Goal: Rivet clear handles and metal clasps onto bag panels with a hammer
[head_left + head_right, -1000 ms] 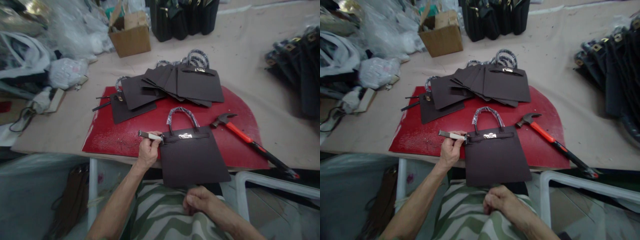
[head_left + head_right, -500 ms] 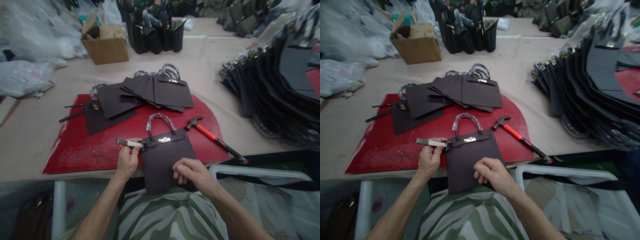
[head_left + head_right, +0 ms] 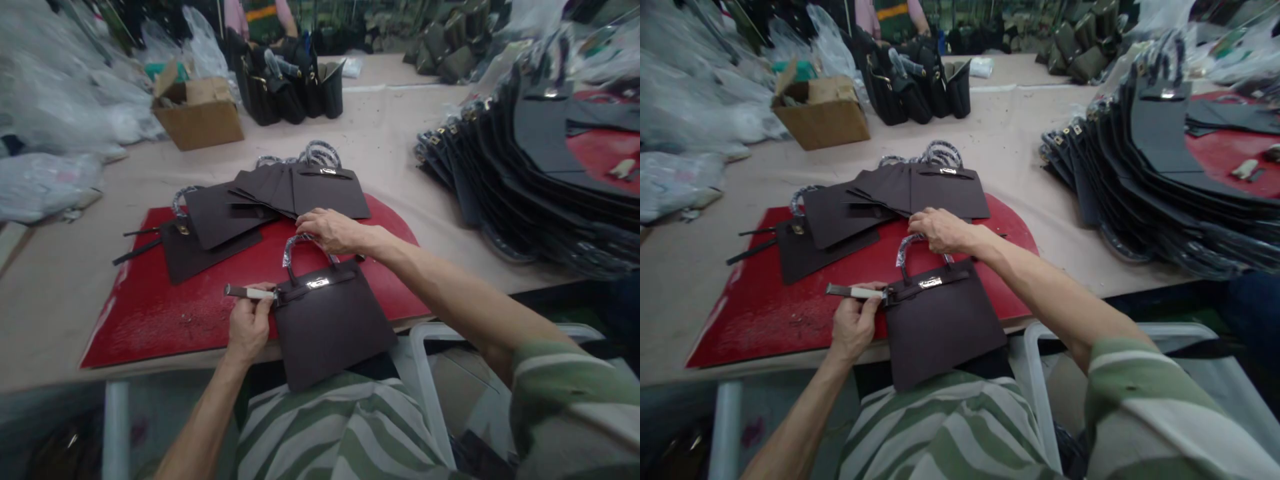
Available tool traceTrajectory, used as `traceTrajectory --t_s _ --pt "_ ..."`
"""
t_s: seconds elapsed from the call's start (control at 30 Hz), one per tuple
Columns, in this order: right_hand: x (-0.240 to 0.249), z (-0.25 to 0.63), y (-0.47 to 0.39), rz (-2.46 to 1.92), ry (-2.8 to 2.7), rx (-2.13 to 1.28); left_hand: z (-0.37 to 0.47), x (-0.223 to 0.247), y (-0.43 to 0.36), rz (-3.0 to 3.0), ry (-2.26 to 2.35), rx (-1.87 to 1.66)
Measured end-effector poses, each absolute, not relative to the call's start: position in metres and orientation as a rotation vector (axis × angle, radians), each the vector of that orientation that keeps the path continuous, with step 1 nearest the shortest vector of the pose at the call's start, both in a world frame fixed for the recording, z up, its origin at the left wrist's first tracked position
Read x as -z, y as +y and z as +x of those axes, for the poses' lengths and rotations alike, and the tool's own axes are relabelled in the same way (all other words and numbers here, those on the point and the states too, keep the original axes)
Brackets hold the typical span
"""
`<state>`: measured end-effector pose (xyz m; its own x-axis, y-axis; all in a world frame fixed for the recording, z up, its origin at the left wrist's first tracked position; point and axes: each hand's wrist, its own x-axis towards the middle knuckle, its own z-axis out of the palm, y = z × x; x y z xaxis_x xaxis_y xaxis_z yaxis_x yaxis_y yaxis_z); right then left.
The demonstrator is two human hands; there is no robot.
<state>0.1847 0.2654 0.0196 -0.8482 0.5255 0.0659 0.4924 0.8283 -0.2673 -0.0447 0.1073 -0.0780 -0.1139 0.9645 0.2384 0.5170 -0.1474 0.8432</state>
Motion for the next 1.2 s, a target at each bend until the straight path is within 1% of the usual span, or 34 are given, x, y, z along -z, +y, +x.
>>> traceTrajectory --t_s 0.1,0.17,0.3,0.37,0.43,0.57,0.73,0.8,0.9,1.07,1.13,1.2 --pt "-0.029 0.198 0.276 -0.876 -2.818 -0.369 -0.044 0.078 0.107 1.684 1.64 -1.222" --pt "-0.03 0.211 0.273 -1.018 -2.781 -0.394 -0.044 0.078 0.108 1.693 1.637 -1.229" --pt "-0.017 0.235 0.254 -1.43 -2.63 -0.497 -0.045 0.08 0.108 1.701 1.638 -1.223" --pt "-0.007 0.245 0.244 -1.54 -2.565 -0.583 -0.046 0.082 0.108 1.704 1.641 -1.218" --pt "0.002 0.25 0.235 -1.562 -2.596 -0.596 -0.047 0.082 0.108 1.71 1.645 -1.215" --pt "0.013 0.254 0.227 -1.537 -2.712 -0.455 -0.045 0.079 0.108 1.731 1.644 -1.225" --pt "0.016 0.258 0.231 -1.459 -2.697 -0.626 -0.042 0.079 0.108 1.701 1.605 -1.284" --pt "0.014 0.254 0.23 -1.441 -2.662 -0.582 -0.042 0.08 0.107 1.684 1.604 -1.281" --pt "0.009 0.235 0.229 -1.22 -2.648 -0.348 -0.042 0.08 0.108 1.675 1.608 -1.266" --pt "0.008 0.177 0.23 -0.481 -2.921 -0.004 -0.04 0.076 0.108 1.625 1.615 -1.281" --pt "0.012 0.157 0.233 -0.326 -3.016 0.109 -0.042 0.074 0.105 1.558 1.626 -1.326" --pt "0.017 0.144 0.237 -0.277 -3.061 0.176 -0.047 0.071 0.099 1.452 1.611 -1.436"
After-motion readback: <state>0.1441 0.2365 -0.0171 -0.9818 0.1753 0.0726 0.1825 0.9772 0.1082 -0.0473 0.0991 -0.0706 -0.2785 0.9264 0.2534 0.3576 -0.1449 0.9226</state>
